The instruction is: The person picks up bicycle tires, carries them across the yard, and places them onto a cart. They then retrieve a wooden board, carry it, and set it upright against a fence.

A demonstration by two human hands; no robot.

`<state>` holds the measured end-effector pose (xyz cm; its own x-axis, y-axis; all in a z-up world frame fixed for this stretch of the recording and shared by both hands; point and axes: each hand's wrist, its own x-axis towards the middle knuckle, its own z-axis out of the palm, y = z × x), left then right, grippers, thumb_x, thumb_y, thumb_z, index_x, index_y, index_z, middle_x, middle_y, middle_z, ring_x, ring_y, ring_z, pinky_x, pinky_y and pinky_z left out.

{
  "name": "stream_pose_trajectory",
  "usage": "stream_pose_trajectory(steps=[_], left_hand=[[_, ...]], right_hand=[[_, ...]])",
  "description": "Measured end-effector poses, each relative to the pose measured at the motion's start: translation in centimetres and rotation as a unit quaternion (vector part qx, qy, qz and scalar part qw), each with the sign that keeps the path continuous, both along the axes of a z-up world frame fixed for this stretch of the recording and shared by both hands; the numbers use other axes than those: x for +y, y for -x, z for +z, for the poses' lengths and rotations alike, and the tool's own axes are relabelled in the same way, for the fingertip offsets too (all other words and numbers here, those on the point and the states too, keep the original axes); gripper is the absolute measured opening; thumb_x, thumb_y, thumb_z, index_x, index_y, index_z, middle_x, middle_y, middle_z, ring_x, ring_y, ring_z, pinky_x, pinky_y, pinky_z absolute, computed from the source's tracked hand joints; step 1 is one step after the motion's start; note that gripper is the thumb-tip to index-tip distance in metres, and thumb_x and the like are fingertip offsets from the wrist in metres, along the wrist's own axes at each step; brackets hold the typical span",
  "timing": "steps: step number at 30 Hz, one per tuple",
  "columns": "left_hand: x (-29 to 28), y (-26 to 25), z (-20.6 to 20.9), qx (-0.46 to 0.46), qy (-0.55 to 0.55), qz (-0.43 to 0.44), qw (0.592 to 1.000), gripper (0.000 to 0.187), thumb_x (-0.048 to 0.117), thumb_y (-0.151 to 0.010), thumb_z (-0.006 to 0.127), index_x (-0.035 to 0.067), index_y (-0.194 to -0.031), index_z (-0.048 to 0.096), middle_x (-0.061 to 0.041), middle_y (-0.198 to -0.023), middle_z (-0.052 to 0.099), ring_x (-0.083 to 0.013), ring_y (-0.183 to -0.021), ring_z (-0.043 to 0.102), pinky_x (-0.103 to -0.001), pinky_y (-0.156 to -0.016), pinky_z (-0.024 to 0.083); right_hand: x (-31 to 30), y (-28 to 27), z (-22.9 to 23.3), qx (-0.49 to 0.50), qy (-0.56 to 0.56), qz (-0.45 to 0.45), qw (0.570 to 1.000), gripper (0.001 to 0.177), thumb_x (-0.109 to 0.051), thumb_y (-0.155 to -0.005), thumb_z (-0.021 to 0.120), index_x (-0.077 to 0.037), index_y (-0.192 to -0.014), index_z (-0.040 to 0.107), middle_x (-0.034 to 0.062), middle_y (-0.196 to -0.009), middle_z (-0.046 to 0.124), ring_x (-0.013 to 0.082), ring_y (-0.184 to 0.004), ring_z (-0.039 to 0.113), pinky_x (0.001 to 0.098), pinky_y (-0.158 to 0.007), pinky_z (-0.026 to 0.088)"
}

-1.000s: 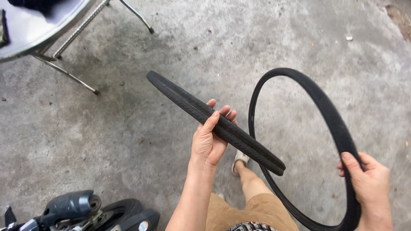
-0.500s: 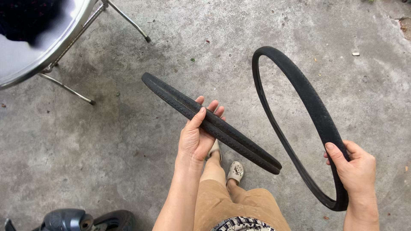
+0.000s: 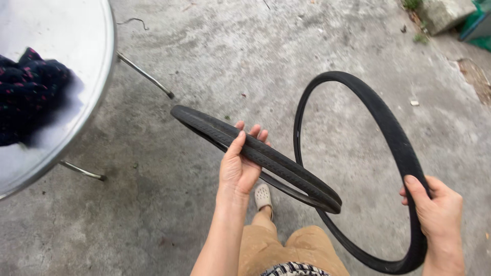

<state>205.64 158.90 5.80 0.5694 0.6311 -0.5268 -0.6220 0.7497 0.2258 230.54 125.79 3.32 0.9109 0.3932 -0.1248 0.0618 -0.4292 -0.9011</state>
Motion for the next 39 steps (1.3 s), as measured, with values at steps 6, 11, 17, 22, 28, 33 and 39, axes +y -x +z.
stream_pose_trajectory(steps=[6, 11, 17, 22, 28, 33, 39], left_hand=[[8.5, -2.7, 0.4, -0.009, -0.012, -0.004, 1.0, 0.04, 0.014, -0.096, 0.064, 0.017, -0.135, 0.056, -0.014, -0.11, 0.073, -0.0331, -0.109, 0.069, -0.05, -0.095, 0.056], [15.1, -4.7, -0.9, -0.022, 0.001, 0.019, 1.0, 0.041, 0.026, -0.098, 0.066, 0.015, -0.136, 0.057, -0.014, -0.109, 0.073, -0.0313, -0.105, 0.07, -0.048, -0.092, 0.056], [25.4, -8.2, -1.9, -0.049, -0.05, 0.056, 0.996, 0.046, 0.037, -0.1, 0.065, 0.012, -0.138, 0.056, -0.014, -0.108, 0.072, -0.0306, -0.103, 0.07, -0.047, -0.093, 0.057], [35.4, -13.0, -0.2, -0.027, -0.041, 0.067, 0.997, 0.046, 0.037, -0.099, 0.063, 0.014, -0.138, 0.055, -0.015, -0.108, 0.073, -0.0312, -0.104, 0.071, -0.047, -0.093, 0.057], [44.6, -15.2, -0.5, -0.038, -0.053, 0.104, 0.992, 0.047, 0.036, -0.1, 0.063, 0.013, -0.139, 0.054, -0.015, -0.111, 0.072, -0.0317, -0.108, 0.07, -0.047, -0.096, 0.056], [52.6, -17.8, -0.7, -0.016, -0.035, 0.112, 0.993, 0.046, 0.035, -0.099, 0.064, 0.014, -0.139, 0.055, -0.015, -0.111, 0.073, -0.0321, -0.108, 0.069, -0.048, -0.097, 0.056], [65.7, -20.8, -1.8, -0.038, -0.037, 0.118, 0.992, 0.042, 0.033, -0.099, 0.064, 0.015, -0.135, 0.056, -0.015, -0.111, 0.072, -0.0323, -0.106, 0.069, -0.05, -0.095, 0.056]], right_hand=[[8.7, -3.1, -1.2, 0.017, -0.032, 0.014, 0.999, 0.021, -0.014, -0.11, 0.068, 0.006, -0.106, 0.069, 0.0083, -0.083, 0.068, 0.0133, -0.073, 0.063, 0.0268, -0.067, 0.052], [16.9, -6.6, -0.8, 0.018, -0.02, 0.05, 0.998, 0.024, -0.013, -0.113, 0.069, 0.008, -0.103, 0.068, 0.0093, -0.083, 0.067, 0.013, -0.069, 0.061, 0.0269, -0.068, 0.049], [29.8, -13.5, -2.7, 0.003, 0.007, 0.096, 0.995, 0.025, -0.014, -0.112, 0.069, 0.009, -0.1, 0.068, 0.0098, -0.081, 0.067, 0.0133, -0.068, 0.061, 0.0274, -0.068, 0.05], [42.8, -18.7, -3.0, 0.014, 0.031, 0.124, 0.992, 0.022, -0.014, -0.107, 0.071, 0.008, -0.101, 0.07, 0.0086, -0.08, 0.068, 0.0135, -0.07, 0.059, 0.0273, -0.065, 0.049], [54.9, -23.7, -1.0, 0.024, 0.043, 0.175, 0.983, 0.023, -0.015, -0.107, 0.072, 0.007, -0.104, 0.07, 0.0074, -0.081, 0.068, 0.0117, -0.071, 0.059, 0.0261, -0.065, 0.047], [63.5, -26.6, -0.9, 0.037, 0.032, 0.193, 0.98, 0.024, -0.016, -0.107, 0.071, 0.008, -0.104, 0.07, 0.0076, -0.081, 0.069, 0.0125, -0.073, 0.062, 0.0259, -0.068, 0.051], [75.8, -29.4, -1.7, 0.027, 0.035, 0.201, 0.979, 0.023, -0.017, -0.103, 0.072, 0.006, -0.105, 0.071, 0.0066, -0.081, 0.069, 0.0105, -0.072, 0.061, 0.0248, -0.066, 0.049]])
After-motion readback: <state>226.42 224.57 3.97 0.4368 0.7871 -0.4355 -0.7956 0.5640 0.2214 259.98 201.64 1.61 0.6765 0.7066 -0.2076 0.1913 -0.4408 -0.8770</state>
